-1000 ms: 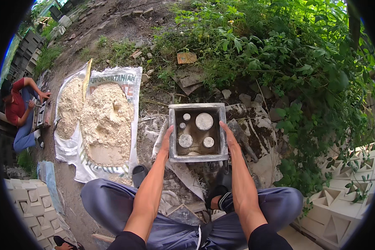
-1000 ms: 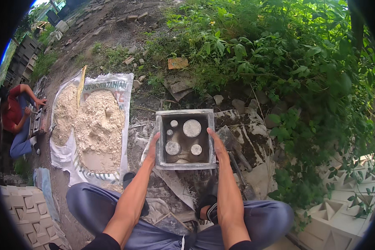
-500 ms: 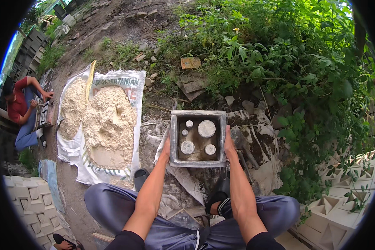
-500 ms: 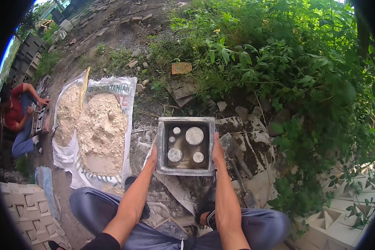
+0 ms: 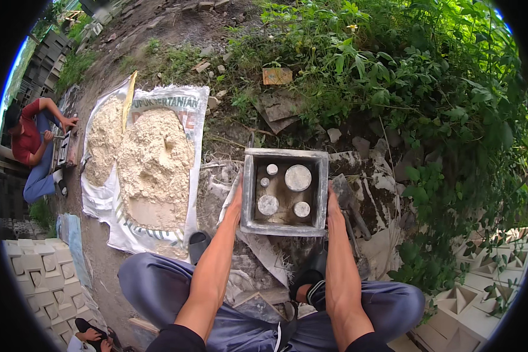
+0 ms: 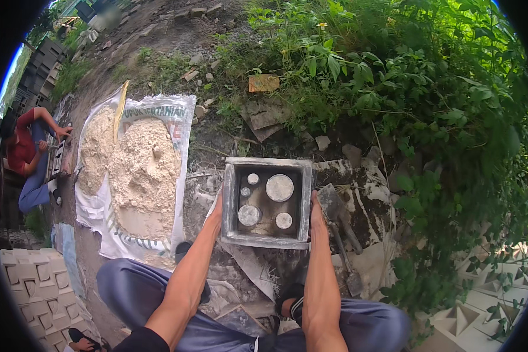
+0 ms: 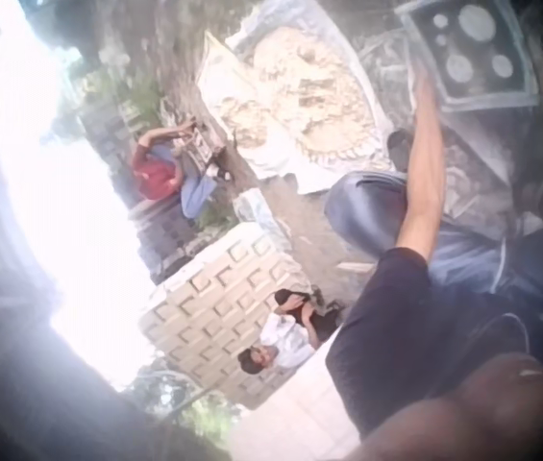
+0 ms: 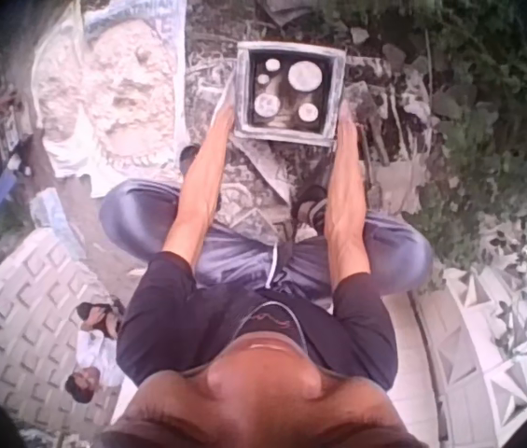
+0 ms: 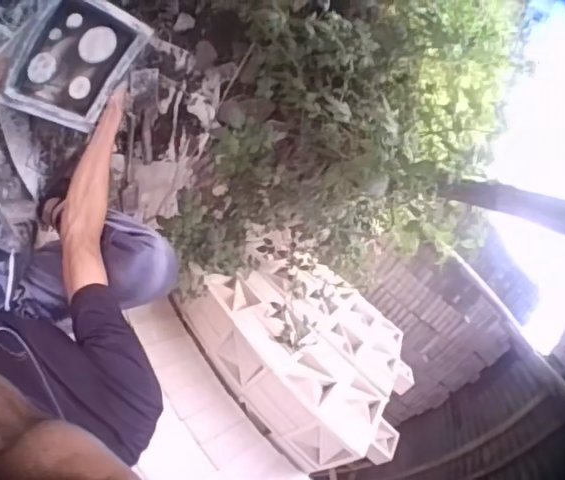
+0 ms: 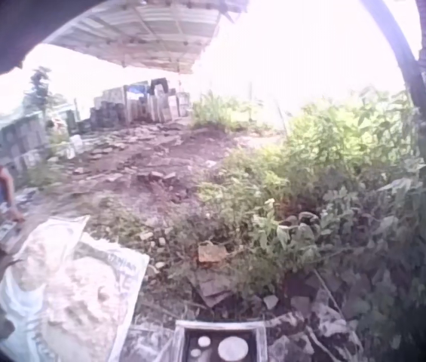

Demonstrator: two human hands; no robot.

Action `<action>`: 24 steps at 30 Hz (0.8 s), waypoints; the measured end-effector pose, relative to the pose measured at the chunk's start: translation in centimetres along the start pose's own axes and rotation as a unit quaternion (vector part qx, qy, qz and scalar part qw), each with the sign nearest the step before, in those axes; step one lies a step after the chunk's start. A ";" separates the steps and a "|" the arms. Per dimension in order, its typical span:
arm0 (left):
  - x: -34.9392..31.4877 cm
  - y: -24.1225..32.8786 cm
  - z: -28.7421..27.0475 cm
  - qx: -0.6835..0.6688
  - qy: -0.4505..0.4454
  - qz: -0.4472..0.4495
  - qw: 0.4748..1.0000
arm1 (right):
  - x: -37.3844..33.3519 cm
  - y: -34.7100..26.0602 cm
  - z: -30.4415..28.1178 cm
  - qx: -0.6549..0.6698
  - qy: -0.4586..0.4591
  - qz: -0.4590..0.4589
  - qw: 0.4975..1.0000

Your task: The person smooths and levels sand inside a metal mold using a metal tool, lifts off the square mold frame, and extracts the cylindrical mold inserts and base plate by hand.

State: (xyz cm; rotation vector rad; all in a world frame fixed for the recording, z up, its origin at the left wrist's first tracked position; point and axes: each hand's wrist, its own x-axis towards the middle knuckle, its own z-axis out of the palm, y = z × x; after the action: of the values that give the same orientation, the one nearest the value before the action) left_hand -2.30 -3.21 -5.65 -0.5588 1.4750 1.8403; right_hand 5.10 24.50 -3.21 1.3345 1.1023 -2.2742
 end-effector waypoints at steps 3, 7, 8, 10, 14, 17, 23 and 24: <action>0.0 -0.1 1.0 -0.021 -0.011 0.017 1.000 | 3.5 2.3 -2.7 -0.055 -0.014 -0.076 0.995; -0.7 -0.7 0.6 -0.045 -0.007 0.028 0.999 | 2.8 2.2 -2.9 -0.053 -0.006 -0.072 0.996; -0.9 -1.0 0.5 -0.050 -0.007 0.029 0.998 | 2.0 1.8 -2.7 -0.070 -0.008 -0.077 0.994; -1.2 -1.5 1.2 -0.063 -0.014 0.029 0.997 | 1.6 0.2 -4.3 -0.119 0.000 -0.063 0.991; -2.6 -2.1 0.5 -0.092 -0.020 0.041 0.995 | -0.6 0.0 -4.1 -0.094 0.030 -0.079 0.992; -3.8 -1.1 -0.6 -0.116 -0.027 0.066 0.991 | -3.0 -0.3 -2.1 -0.057 -0.020 -0.104 0.993; -8.1 4.7 -5.2 -0.166 -0.040 0.144 0.975 | -9.0 -0.2 6.1 -0.011 -0.095 -0.175 0.980; -9.3 6.0 -6.5 -0.169 -0.035 0.157 0.972 | -9.1 -0.8 7.8 -0.020 -0.111 -0.178 0.977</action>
State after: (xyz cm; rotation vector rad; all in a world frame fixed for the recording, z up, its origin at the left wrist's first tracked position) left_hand -1.23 -12.43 3.20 -0.4296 1.2641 2.3598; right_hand 4.64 18.13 7.03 0.8935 1.3881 -2.5554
